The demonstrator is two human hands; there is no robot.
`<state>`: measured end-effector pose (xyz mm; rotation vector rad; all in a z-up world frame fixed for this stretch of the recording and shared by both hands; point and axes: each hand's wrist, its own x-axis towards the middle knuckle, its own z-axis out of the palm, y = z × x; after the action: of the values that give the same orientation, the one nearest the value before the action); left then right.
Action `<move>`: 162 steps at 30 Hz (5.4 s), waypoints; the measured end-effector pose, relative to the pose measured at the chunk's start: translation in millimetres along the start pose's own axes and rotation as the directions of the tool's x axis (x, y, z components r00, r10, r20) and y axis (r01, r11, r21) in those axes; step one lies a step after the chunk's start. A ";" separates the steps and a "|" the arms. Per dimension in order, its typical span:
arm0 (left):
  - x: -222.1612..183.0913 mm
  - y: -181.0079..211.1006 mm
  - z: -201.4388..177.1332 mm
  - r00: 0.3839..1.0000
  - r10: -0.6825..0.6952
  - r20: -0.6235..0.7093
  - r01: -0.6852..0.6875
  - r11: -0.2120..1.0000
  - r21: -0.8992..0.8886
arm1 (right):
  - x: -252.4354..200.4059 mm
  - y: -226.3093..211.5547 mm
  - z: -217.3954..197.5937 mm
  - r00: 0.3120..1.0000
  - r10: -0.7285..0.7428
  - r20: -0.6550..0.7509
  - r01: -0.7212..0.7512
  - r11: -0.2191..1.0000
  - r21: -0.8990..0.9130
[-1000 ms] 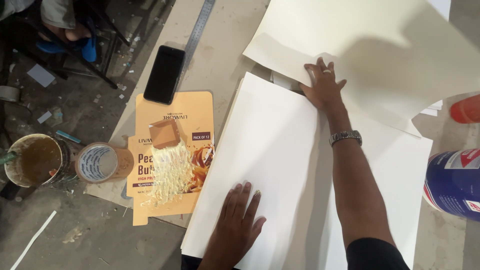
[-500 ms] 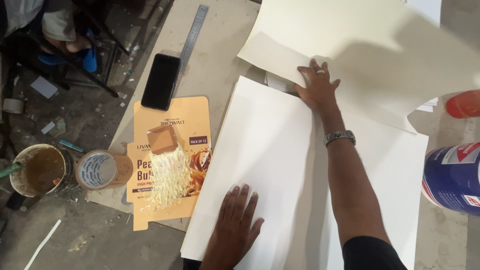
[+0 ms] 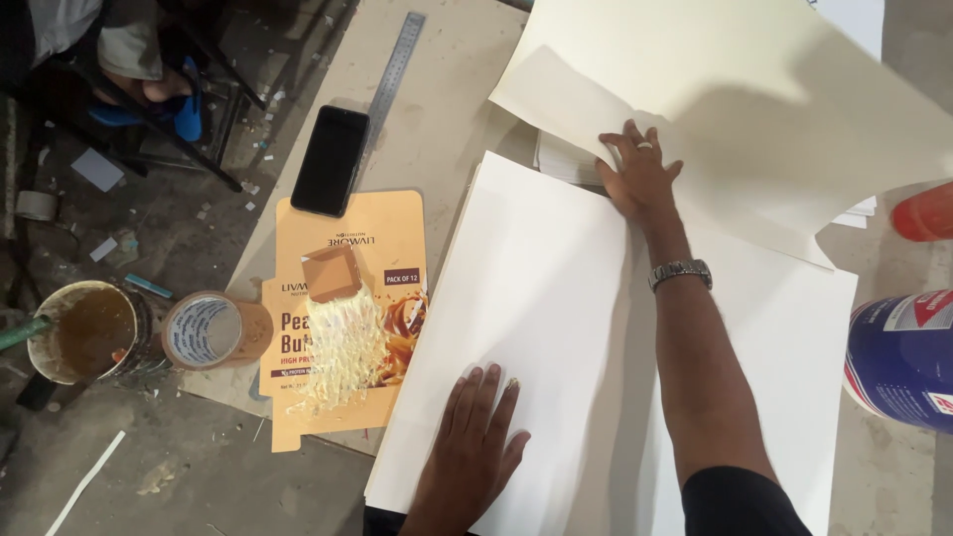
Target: The recorder flips through and organizes large white sheets of paper on a cluttered workspace.
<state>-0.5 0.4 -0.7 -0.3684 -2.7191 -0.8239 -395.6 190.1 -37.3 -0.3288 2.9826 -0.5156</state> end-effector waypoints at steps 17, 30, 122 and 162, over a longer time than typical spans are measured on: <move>0.4 1.1 0.0 1.000 -0.005 0.007 0.005 1.000 0.023 | -1.9 1.4 0.3 0.999 -0.005 -0.050 0.006 1.000 0.023; 1.6 0.5 0.1 1.000 0.005 0.003 -0.005 1.000 0.014 | -1.7 0.0 2.3 0.998 0.011 -0.068 -0.009 1.000 0.030; -1.0 1.8 2.2 0.997 -0.001 -0.083 0.007 0.997 0.075 | -194.5 -99.7 -12.4 0.899 -0.340 -0.276 0.348 0.937 -0.024; -37.1 -162.3 -64.8 0.868 -0.388 -0.309 0.470 0.843 0.261 | -238.6 -93.0 27.3 0.938 -0.195 -0.286 0.189 0.981 -0.049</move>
<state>-5.5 -173.3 -42.4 0.4148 -2.6613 -0.4510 -141.9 150.1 -17.2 -0.6014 3.2593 -0.5990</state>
